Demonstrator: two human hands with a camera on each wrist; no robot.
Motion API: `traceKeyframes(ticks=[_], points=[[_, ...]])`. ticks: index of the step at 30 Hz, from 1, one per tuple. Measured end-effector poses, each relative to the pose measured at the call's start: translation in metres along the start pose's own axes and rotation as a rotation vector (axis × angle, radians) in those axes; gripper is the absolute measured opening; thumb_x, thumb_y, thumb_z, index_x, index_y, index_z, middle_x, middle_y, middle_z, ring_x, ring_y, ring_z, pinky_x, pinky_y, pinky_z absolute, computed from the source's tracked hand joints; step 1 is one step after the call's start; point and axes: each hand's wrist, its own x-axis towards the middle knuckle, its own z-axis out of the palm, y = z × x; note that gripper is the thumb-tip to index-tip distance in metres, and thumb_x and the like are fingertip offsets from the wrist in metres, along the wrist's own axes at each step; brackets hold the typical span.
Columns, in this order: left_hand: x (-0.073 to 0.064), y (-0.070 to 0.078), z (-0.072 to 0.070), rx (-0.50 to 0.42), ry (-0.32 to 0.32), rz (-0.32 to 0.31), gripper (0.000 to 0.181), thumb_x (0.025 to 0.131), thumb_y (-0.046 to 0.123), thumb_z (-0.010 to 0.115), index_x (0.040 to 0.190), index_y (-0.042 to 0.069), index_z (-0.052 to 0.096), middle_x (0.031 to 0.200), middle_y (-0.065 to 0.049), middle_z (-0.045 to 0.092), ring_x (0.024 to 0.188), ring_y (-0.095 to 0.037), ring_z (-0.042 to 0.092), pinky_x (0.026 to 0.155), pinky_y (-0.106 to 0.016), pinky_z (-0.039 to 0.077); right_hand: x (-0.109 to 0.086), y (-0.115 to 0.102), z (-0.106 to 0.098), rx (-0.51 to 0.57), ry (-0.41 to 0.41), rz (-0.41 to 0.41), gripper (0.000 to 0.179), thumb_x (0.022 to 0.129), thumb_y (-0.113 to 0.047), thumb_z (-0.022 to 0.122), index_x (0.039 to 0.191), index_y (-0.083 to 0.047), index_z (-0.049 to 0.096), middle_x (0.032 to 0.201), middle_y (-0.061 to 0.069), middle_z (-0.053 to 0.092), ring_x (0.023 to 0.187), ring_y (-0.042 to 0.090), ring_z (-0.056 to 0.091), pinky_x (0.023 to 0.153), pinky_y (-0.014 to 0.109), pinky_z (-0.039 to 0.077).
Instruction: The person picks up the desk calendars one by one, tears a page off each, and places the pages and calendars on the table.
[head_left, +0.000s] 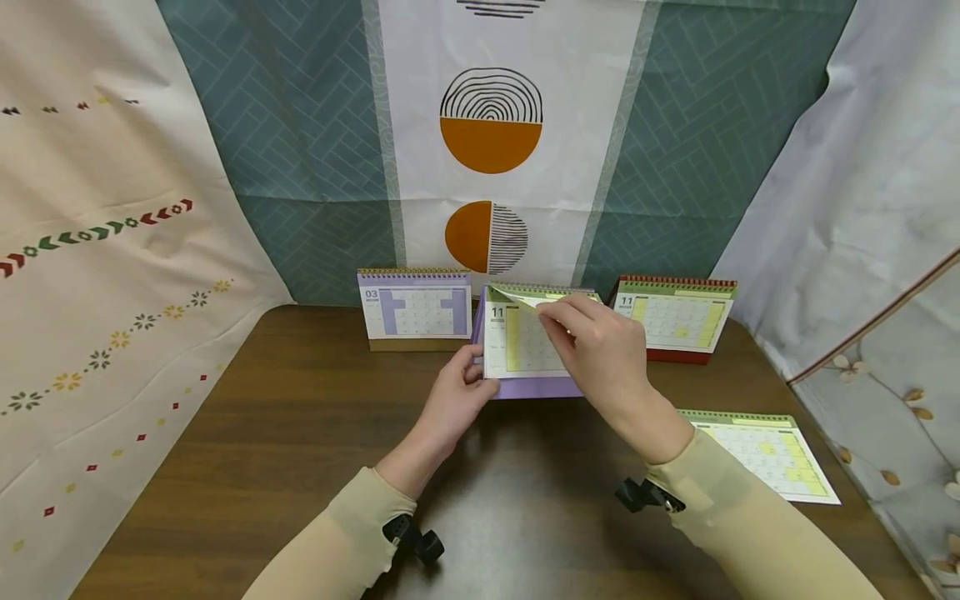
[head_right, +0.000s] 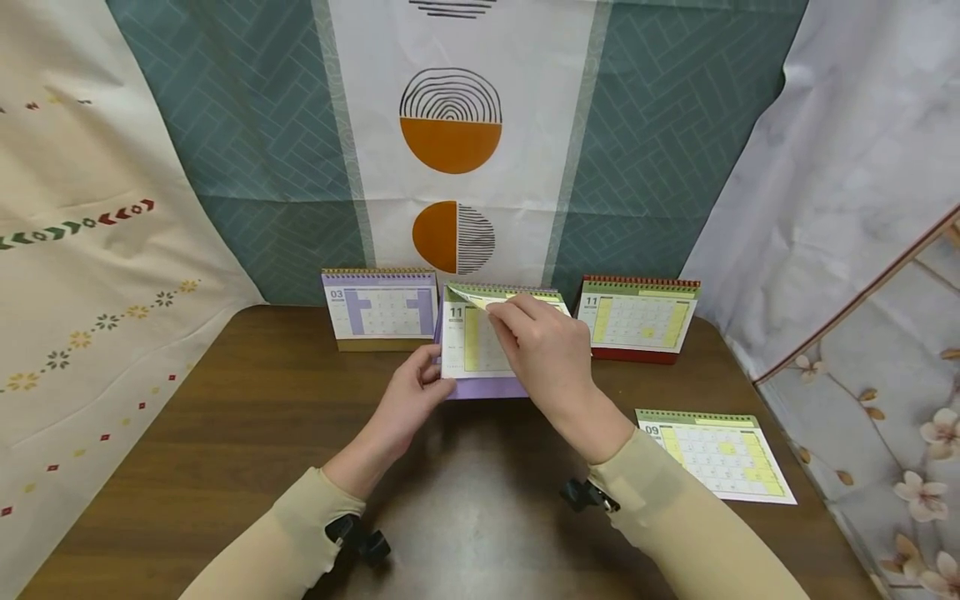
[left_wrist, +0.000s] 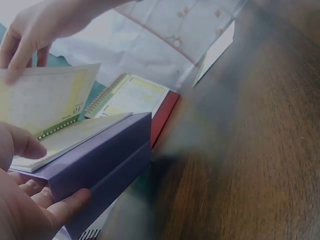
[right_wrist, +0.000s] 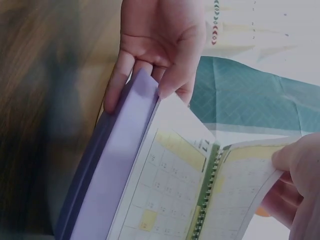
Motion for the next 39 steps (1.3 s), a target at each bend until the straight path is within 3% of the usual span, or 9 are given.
traceKeyframes(ticks=[4, 8, 18, 26, 33, 39], points=[[0.001, -0.002, -0.001, -0.022, -0.031, -0.014, 0.046, 0.103, 0.003, 0.071, 0.147, 0.0, 0.057, 0.132, -0.022, 0.075, 0.114, -0.027, 0.074, 0.093, -0.032, 0.058, 0.0, 0.0, 0.0, 0.0, -0.016, 0.014, 0.016, 0.091, -0.01, 0.093, 0.106, -0.01, 0.086, 0.093, 0.003, 0.08, 0.072, 0.024, 0.075, 0.053, 0.038, 0.053], [0.001, -0.002, -0.002, -0.004, -0.02, -0.007, 0.039, 0.109, 0.009, 0.069, 0.145, 0.001, 0.059, 0.127, -0.02, 0.077, 0.111, -0.027, 0.074, 0.094, -0.035, 0.058, 0.0, -0.001, -0.002, -0.011, -0.028, 0.02, 0.015, 0.09, -0.011, 0.094, 0.104, -0.012, 0.087, 0.091, 0.003, 0.08, 0.07, 0.023, 0.075, 0.051, 0.038, 0.052], [0.002, -0.004, 0.0, 0.041, 0.033, 0.022, 0.026, 0.108, 0.001, 0.066, 0.135, -0.001, 0.064, 0.119, -0.021, 0.08, 0.104, -0.026, 0.076, 0.088, -0.034, 0.057, 0.003, -0.004, -0.008, 0.017, -0.055, 0.066, 0.014, 0.089, -0.012, 0.095, 0.102, -0.013, 0.088, 0.093, 0.002, 0.082, 0.074, 0.022, 0.077, 0.053, 0.038, 0.053], [0.002, -0.005, 0.0, 0.062, 0.035, 0.051, 0.024, 0.107, -0.002, 0.068, 0.131, -0.003, 0.064, 0.117, -0.021, 0.08, 0.102, -0.026, 0.075, 0.086, -0.035, 0.058, 0.012, 0.001, -0.02, 0.117, -0.15, 0.232, 0.016, 0.09, -0.012, 0.094, 0.105, -0.01, 0.088, 0.097, 0.004, 0.082, 0.08, 0.02, 0.075, 0.068, 0.04, 0.061], [0.0, -0.002, -0.001, 0.1, 0.039, 0.031, 0.027, 0.107, 0.0, 0.069, 0.133, -0.001, 0.065, 0.118, -0.017, 0.081, 0.101, -0.022, 0.074, 0.086, -0.031, 0.057, 0.016, 0.008, -0.024, 0.205, -0.19, 0.39, 0.016, 0.094, -0.012, 0.091, 0.109, -0.008, 0.088, 0.102, 0.006, 0.083, 0.082, 0.021, 0.071, 0.071, 0.041, 0.057], [0.0, -0.003, -0.002, 0.108, 0.051, 0.031, 0.026, 0.107, 0.0, 0.069, 0.132, -0.001, 0.065, 0.117, -0.016, 0.081, 0.097, -0.02, 0.073, 0.082, -0.028, 0.056, 0.019, 0.016, -0.024, 0.254, -0.196, 0.456, 0.014, 0.096, -0.014, 0.089, 0.108, -0.008, 0.088, 0.1, 0.005, 0.083, 0.082, 0.019, 0.071, 0.069, 0.032, 0.054]])
